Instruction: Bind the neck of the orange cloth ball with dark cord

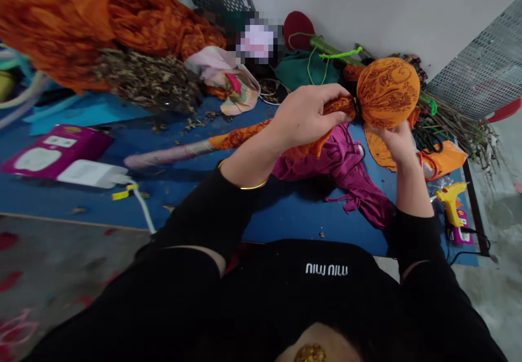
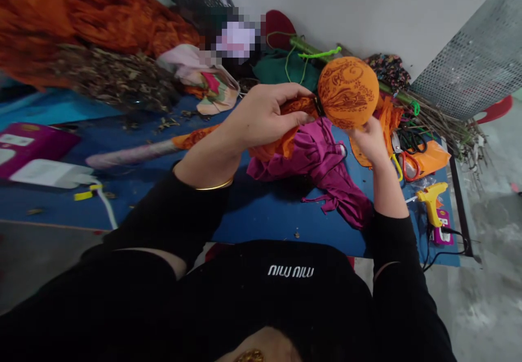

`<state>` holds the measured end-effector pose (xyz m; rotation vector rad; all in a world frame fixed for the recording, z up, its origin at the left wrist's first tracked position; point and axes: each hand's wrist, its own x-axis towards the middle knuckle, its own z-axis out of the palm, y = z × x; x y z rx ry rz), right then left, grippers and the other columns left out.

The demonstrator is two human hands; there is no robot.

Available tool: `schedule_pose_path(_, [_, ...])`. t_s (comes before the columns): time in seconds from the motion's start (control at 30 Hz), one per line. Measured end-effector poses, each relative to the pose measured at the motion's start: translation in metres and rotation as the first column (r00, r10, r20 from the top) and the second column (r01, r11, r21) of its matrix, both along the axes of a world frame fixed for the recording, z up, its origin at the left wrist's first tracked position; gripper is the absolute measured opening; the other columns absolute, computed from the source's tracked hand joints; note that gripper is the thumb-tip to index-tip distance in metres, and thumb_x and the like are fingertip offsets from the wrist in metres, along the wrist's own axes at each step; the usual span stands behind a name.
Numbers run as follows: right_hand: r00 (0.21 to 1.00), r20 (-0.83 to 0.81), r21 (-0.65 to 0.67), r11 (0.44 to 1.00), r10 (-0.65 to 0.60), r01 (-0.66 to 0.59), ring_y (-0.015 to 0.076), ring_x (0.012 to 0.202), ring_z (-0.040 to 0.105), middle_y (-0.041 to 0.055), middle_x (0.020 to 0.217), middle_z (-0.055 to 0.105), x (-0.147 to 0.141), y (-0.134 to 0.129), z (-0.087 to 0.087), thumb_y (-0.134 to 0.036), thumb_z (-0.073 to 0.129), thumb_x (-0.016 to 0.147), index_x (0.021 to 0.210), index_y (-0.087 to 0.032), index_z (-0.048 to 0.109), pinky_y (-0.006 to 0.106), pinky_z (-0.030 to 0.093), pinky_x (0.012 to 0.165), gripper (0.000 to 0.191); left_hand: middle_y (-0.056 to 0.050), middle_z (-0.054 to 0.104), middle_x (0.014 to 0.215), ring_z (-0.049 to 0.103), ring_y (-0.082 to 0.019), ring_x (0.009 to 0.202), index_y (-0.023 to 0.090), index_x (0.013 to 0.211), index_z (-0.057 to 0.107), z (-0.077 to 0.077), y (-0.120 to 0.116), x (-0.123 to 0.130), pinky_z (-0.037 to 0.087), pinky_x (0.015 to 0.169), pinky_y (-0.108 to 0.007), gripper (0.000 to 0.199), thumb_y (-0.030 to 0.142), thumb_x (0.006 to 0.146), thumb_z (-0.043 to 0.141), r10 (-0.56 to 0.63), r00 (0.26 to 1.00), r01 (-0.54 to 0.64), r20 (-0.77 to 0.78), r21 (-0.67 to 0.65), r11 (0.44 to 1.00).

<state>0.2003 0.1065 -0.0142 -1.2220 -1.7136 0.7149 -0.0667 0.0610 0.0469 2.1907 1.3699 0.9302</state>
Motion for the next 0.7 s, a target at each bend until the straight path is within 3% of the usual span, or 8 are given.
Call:
schedule_pose_path(0.07, [0.989, -0.073, -0.049, 0.990, 0.126, -0.130, 0.0261, 0.105, 0.073, 0.0054, 0.101, 0.077, -0.027, -0.013, -0.005, -0.065, 0.091, 0.068, 0.094, -0.025, 0.068, 0.044, 0.062, 0.103, 0.052, -0.005, 0.082, 0.124, 0.075, -0.027, 0.112, 0.028, 0.135, 0.075, 0.000, -0.001, 0.003, 0.056, 0.100, -0.039, 0.042, 0.037, 0.095, 0.065, -0.031, 1.000, 0.032, 0.003, -0.010, 0.999])
schedule_pose_path(0.2, [0.970, 0.028, -0.032, 0.970, 0.241, -0.240, 0.0174, 0.072, 0.063, 0.0003, 0.070, 0.063, -0.055, -0.044, 0.007, -0.074, 0.061, 0.097, 0.074, -0.025, 0.057, 0.035, 0.059, 0.078, 0.054, -0.008, 0.083, 0.124, 0.076, -0.029, 0.110, 0.023, 0.136, 0.076, 0.000, 0.001, 0.004, 0.056, 0.099, -0.041, 0.046, 0.036, 0.094, 0.063, -0.017, 1.000, 0.017, 0.006, 0.011, 1.000])
schedule_pose_path(0.27, [0.972, 0.123, 0.107, 0.971, 0.198, -0.212, 0.0162, 0.067, 0.059, 0.0002, 0.067, 0.059, -0.056, -0.061, 0.020, -0.067, 0.049, 0.108, 0.072, -0.024, 0.057, 0.035, 0.056, 0.075, 0.056, -0.008, 0.084, 0.122, 0.076, -0.030, 0.112, 0.024, 0.132, 0.077, 0.000, 0.003, 0.001, 0.057, 0.100, -0.042, 0.043, 0.036, 0.093, 0.062, 0.014, 1.000, -0.015, 0.011, 0.033, 0.999])
schedule_pose_path(0.4, [0.999, 0.034, 0.540, 0.842, -0.018, -0.003, 0.0211, 0.088, 0.068, 0.0062, 0.087, 0.066, -0.058, -0.084, 0.036, -0.060, 0.052, 0.109, 0.075, -0.025, 0.064, 0.041, 0.061, 0.085, 0.050, -0.006, 0.084, 0.123, 0.076, -0.029, 0.114, 0.028, 0.130, 0.077, -0.002, 0.008, -0.001, 0.058, 0.102, -0.041, 0.040, 0.037, 0.094, 0.062, 0.021, 1.000, -0.022, 0.019, 0.031, 0.999])
schedule_pose_path(0.47, [0.995, -0.015, 0.599, 0.798, 0.095, -0.068, 0.0250, 0.108, 0.073, 0.0083, 0.102, 0.071, -0.062, -0.086, 0.035, -0.057, 0.056, 0.108, 0.078, -0.025, 0.068, 0.047, 0.063, 0.097, 0.045, -0.005, 0.084, 0.126, 0.077, -0.028, 0.114, 0.030, 0.132, 0.077, -0.005, 0.008, 0.002, 0.058, 0.101, -0.040, 0.041, 0.036, 0.095, 0.062, 0.004, 1.000, -0.004, 0.001, 0.014, 1.000])
schedule_pose_path(0.57, [0.925, -0.126, 0.481, 0.838, 0.358, -0.258, 0.0214, 0.084, 0.072, 0.0038, 0.082, 0.066, -0.067, -0.080, 0.028, -0.061, 0.053, 0.109, 0.077, -0.026, 0.065, 0.045, 0.065, 0.086, 0.049, -0.006, 0.084, 0.130, 0.077, -0.029, 0.116, 0.028, 0.137, 0.077, -0.010, 0.008, 0.010, 0.058, 0.101, -0.039, 0.046, 0.035, 0.095, 0.061, -0.043, 0.998, 0.043, -0.035, 0.010, 0.999])
schedule_pose_path(0.63, [0.919, -0.260, 0.341, 0.919, 0.296, -0.199, 0.0147, 0.058, 0.054, -0.0014, 0.065, 0.051, -0.068, -0.076, 0.025, -0.070, 0.051, 0.107, 0.074, -0.025, 0.058, 0.035, 0.056, 0.062, 0.056, -0.008, 0.083, 0.132, 0.078, -0.031, 0.119, 0.025, 0.141, 0.075, -0.012, 0.007, 0.015, 0.058, 0.102, -0.040, 0.049, 0.036, 0.095, 0.061, -0.031, 0.997, 0.031, -0.069, 0.011, 0.999])
schedule_pose_path(0.7, [0.940, -0.316, 0.216, 0.974, 0.130, -0.062, 0.0113, 0.052, 0.042, -0.0034, 0.063, 0.043, -0.067, -0.076, 0.027, -0.076, 0.055, 0.103, 0.073, -0.025, 0.053, 0.029, 0.042, 0.051, 0.060, -0.008, 0.084, 0.129, 0.078, -0.032, 0.119, 0.026, 0.140, 0.076, -0.014, 0.006, 0.020, 0.058, 0.101, -0.041, 0.048, 0.039, 0.096, 0.061, 0.009, 0.995, -0.009, -0.099, 0.005, 1.000])
